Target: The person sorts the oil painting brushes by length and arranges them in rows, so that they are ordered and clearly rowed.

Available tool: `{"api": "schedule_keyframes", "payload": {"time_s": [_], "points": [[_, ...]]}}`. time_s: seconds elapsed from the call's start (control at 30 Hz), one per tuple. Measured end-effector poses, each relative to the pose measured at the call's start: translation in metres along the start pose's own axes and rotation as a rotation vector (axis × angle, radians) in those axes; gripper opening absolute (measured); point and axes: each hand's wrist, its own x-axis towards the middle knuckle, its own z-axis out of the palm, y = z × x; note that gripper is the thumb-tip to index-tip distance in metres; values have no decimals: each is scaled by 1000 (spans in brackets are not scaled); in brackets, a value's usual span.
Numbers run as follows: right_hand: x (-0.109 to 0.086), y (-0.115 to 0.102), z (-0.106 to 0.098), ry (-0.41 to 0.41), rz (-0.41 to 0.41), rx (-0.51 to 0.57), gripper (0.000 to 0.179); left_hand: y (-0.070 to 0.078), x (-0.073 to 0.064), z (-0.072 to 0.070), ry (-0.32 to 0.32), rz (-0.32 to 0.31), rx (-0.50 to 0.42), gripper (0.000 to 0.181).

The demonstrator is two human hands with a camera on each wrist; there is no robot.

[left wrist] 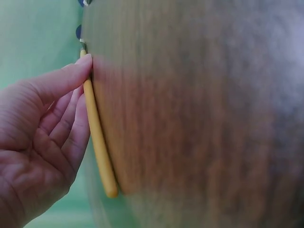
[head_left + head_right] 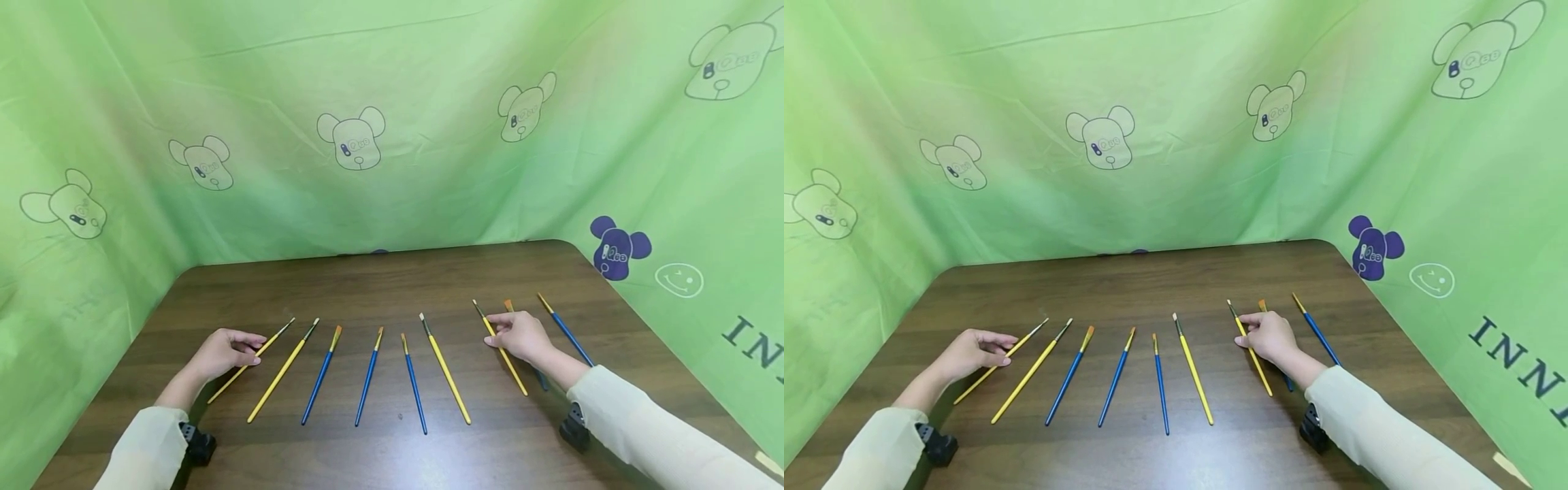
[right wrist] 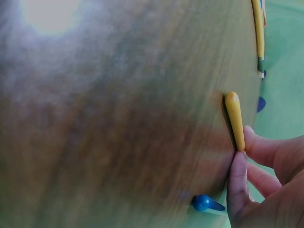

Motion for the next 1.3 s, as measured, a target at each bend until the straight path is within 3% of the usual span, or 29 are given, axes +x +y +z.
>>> {"api": "schedule_keyframes", "payload": {"time_s": [0.33, 0.63, 0.87, 1.3], "points": [[0, -1, 1, 18, -6, -15, 44, -3, 0, 1, 24, -10, -23, 34], [-1, -4, 4, 34, 6, 12, 39, -4, 0, 1, 41, -6, 15, 31], [-1, -8, 3, 30, 0, 58, 37, -4, -1, 0, 38, -24, -14, 32], [3, -13, 1, -23, 15, 127, 34, 7, 3, 2, 37, -83, -9, 29]]}}
